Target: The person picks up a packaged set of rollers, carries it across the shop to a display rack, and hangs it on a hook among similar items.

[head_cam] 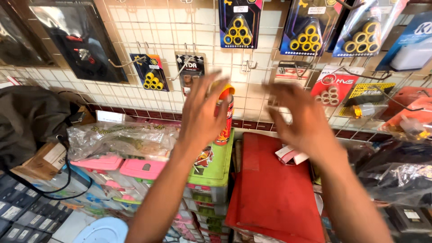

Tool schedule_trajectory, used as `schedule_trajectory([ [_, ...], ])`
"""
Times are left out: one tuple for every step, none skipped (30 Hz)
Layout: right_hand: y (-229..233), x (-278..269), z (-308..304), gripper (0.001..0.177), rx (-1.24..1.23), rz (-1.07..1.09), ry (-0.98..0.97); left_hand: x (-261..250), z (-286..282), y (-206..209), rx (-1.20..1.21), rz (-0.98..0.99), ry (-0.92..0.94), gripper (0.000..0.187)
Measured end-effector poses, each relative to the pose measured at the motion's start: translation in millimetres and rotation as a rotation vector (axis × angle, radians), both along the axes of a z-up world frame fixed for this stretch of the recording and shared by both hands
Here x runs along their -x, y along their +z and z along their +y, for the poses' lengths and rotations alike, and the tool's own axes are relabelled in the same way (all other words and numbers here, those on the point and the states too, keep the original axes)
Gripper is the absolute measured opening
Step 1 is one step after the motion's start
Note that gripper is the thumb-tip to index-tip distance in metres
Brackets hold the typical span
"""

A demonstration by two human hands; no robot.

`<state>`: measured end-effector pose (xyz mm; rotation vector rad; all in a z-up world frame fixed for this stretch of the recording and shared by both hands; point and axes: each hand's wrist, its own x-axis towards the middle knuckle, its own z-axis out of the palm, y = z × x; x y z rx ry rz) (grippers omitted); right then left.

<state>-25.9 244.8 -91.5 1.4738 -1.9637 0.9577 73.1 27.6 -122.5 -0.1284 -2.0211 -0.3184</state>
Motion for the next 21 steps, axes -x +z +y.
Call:
schedule_trajectory([
  [-12.5,-8.3,7.3,0.049,0.040,0.054,0.013,-7.0,6.0,-10.5,-0.004,-0.010,0.026,0.044],
  [-24.2,-13.9,12.0,0.049,0.021,0.001,-0.006,-13.2,11.8,-21.5,-0.008,-0.019,0.051,0.048],
  [-35.7,-18.0,14.3,0.049,0.000,-0.052,-0.024,-18.5,17.5,-32.4,-0.007,-0.019,0.062,0.047],
  [-47.5,-21.3,16.7,0.049,-0.020,-0.106,-0.041,-22.4,23.0,-43.5,-0.006,-0.019,0.072,0.046],
  [-61.2,-25.4,19.5,0.050,-0.014,-0.140,-0.027,-27.6,28.3,-55.5,-0.007,-0.021,0.085,0.045],
  [-75.2,-29.4,22.1,0.050,-0.008,-0.174,-0.014,-32.9,33.2,-67.2,-0.072,-0.044,0.074,0.045],
  [-88.6,-32.4,23.7,0.051,0.002,-0.210,0.002,-38.3,36.9,-77.2,-0.134,-0.066,0.066,0.045],
  [-101.0,-33.4,25.0,0.051,0.004,-0.212,0.010,-43.2,40.9,-87.0,-0.196,-0.088,0.057,0.046],
  [-113.9,-34.1,25.6,0.051,0.005,-0.218,0.019,-48.1,45.5,-97.2,-0.250,-0.107,0.082,0.045],
  [-126.7,-35.3,26.1,0.051,0.006,-0.224,0.027,-51.8,49.7,-106.9,-0.304,-0.124,0.107,0.045],
  [-138.8,-36.9,26.3,0.050,-0.011,-0.276,0.042,-54.7,53.7,-116.1,-0.360,-0.138,0.135,0.045],
  [-150.0,-39.4,26.3,0.050,-0.029,-0.327,0.056,-58.0,57.0,-124.4,-0.373,-0.146,0.130,0.044],
  [-158.8,-41.0,27.6,0.049,-0.050,-0.377,0.073,-61.3,60.4,-132.0,-0.389,-0.153,0.129,0.043],
  [-165.9,-42.0,29.3,0.050,-0.070,-0.395,0.093,-65.0,63.9,-138.6,-0.405,-0.160,0.127,0.043],
  [-172.2,-42.5,30.1,0.050,-0.089,-0.413,0.115,-68.7,67.2,-144.3,-0.398,-0.175,0.149,0.043],
  [-178.0,-43.3,31.0,0.051,-0.108,-0.430,0.136,-72.3,70.4,-149.1,-0.390,-0.191,0.171,0.044],
  [-183.5,-44.2,31.4,0.051,-0.105,-0.439,0.155,-75.6,74.1,-153.1,-0.384,-0.206,0.194,0.044],
  [-188.9,-45.0,31.1,0.051,-0.101,-0.448,0.175,-78.2,78.4,-156.6,-0.391,-0.219,0.204,0.044],
  [-194.2,-45.3,30.0,0.051,-0.096,-0.455,0.195,-79.7,82.1,-159.0,-0.396,-0.228,0.214,0.043],
  [-199.7,-45.7,28.9,0.051,-0.088,-0.440,0.233,-81.4,85.8,-161.0,-0.401,-0.238,0.224,0.042],
  [-205.4,-45.7,28.7,0.051,-0.082,-0.424,0.271,-83.2,90.7,-163.2,-0.418,-0.251,0.239,0.041],
])
